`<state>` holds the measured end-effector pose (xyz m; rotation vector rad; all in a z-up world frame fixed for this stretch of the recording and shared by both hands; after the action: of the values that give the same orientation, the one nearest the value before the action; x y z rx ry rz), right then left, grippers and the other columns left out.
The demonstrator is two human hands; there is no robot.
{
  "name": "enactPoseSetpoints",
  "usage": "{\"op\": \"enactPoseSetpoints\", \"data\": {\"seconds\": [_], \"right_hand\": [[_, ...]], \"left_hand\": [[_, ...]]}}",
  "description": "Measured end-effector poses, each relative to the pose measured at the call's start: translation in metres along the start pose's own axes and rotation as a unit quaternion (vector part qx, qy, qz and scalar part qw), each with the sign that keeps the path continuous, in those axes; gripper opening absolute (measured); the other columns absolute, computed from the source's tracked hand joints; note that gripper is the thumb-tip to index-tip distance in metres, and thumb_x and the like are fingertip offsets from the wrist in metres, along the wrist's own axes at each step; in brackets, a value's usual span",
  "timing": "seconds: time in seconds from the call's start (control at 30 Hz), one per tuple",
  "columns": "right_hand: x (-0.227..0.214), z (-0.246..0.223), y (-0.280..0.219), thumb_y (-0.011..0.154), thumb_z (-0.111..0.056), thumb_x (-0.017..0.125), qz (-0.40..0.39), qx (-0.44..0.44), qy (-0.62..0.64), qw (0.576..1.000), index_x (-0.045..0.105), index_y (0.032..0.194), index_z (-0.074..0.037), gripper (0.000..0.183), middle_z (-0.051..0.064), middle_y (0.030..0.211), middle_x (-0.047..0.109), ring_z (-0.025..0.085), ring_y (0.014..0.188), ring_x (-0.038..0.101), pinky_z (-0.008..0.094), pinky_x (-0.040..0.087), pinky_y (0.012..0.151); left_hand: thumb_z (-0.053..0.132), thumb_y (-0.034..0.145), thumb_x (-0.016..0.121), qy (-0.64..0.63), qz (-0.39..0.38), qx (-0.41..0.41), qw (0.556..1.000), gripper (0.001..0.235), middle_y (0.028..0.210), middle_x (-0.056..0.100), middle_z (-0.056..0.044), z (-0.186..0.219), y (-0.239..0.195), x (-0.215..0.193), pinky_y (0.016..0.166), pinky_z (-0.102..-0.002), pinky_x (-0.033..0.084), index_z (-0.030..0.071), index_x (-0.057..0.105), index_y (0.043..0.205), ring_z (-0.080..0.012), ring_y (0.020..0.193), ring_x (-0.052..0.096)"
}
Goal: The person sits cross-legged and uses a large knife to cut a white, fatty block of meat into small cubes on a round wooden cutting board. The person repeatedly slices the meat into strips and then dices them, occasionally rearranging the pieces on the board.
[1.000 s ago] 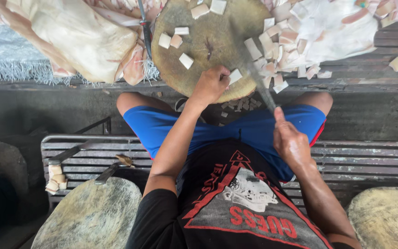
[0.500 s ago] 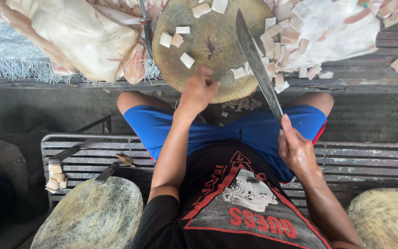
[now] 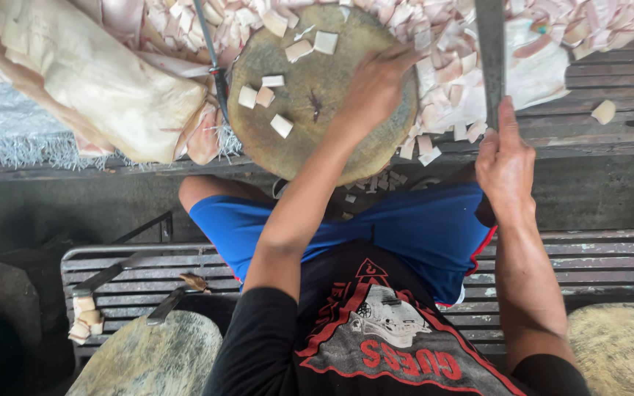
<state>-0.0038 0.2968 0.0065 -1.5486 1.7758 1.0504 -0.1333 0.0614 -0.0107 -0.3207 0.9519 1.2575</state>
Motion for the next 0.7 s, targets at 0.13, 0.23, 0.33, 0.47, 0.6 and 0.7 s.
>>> {"op": "enactPoseSetpoints", "data": {"seconds": [0.13, 0.23, 0.33, 0.47, 0.6, 0.7], "right_hand": [[-0.013, 0.012, -0.005, 0.109, 0.002, 0.054, 0.053, 0.027, 0.070, 0.996, 0.043, 0.160, 0.002, 0.052, 0.020, 0.085, 0.072, 0.028, 0.079, 0.075, 0.039, 0.059, 0.076], [-0.015, 0.025, -0.015, 0.107, 0.004, 0.047, 0.056, 0.104, 0.145, 0.982, 0.039, 0.164, 0.000, 0.057, 0.012, 0.083, 0.071, 0.017, 0.071, 0.068, 0.032, 0.057, 0.068], [-0.013, 0.032, -0.022, 0.108, 0.004, 0.046, 0.050, 0.156, 0.196, 0.967, 0.035, 0.166, -0.001, 0.059, 0.008, 0.081, 0.068, 0.010, 0.065, 0.062, 0.027, 0.054, 0.061], [-0.011, 0.039, -0.026, 0.107, 0.004, 0.046, 0.055, 0.189, 0.235, 0.952, 0.032, 0.168, -0.001, 0.062, 0.005, 0.081, 0.065, 0.008, 0.062, 0.059, 0.025, 0.051, 0.057], [-0.005, 0.039, -0.026, 0.109, 0.004, 0.045, 0.066, 0.184, 0.273, 0.942, 0.031, 0.168, 0.000, 0.061, 0.005, 0.081, 0.065, 0.008, 0.062, 0.058, 0.024, 0.050, 0.057], [0.008, 0.036, -0.023, 0.108, 0.004, 0.045, 0.059, 0.187, 0.330, 0.924, 0.029, 0.168, 0.000, 0.062, 0.005, 0.081, 0.064, 0.008, 0.061, 0.057, 0.024, 0.049, 0.055]], "left_hand": [[0.005, 0.090, 0.061, 0.138, -0.210, 0.095, 0.963, 0.023, 0.153, 0.052, -0.010, 0.002, 0.069, 0.057, 0.113, -0.054, 0.034, 0.009, 0.077, 0.106, -0.0350, 0.136, 0.044], [0.012, 0.083, 0.067, 0.154, -0.285, 0.130, 0.937, 0.021, 0.146, 0.051, -0.015, 0.009, 0.083, 0.059, 0.113, -0.055, 0.028, 0.010, 0.078, 0.100, -0.0346, 0.136, 0.040], [0.006, 0.091, 0.066, 0.304, -0.409, 0.172, 0.843, 0.023, 0.139, 0.064, -0.013, 0.014, 0.081, 0.070, 0.118, -0.053, 0.033, 0.007, 0.078, 0.111, -0.0304, 0.139, 0.046], [0.015, 0.092, 0.066, 0.259, -0.411, 0.130, 0.864, 0.021, 0.127, 0.066, -0.014, 0.015, 0.099, 0.076, 0.109, -0.060, 0.033, 0.004, 0.076, 0.107, -0.0311, 0.128, 0.049], [0.012, 0.089, 0.069, 0.285, -0.432, 0.137, 0.845, 0.019, 0.118, 0.071, -0.012, 0.021, 0.107, 0.085, 0.105, -0.055, 0.040, 0.004, 0.077, 0.105, -0.0306, 0.127, 0.052], [0.008, 0.086, 0.070, 0.303, -0.453, 0.154, 0.824, 0.018, 0.114, 0.073, -0.012, 0.027, 0.102, 0.092, 0.106, -0.049, 0.043, 0.003, 0.079, 0.102, -0.0297, 0.122, 0.058]]}}
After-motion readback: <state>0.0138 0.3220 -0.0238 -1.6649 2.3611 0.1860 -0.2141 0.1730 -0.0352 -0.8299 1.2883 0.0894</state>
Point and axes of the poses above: each hand's wrist, its own y-axis towards the middle knuckle, its own x-axis out of the palm, z = x × y, the point moved 5 cm from there along y, towards the middle knuckle
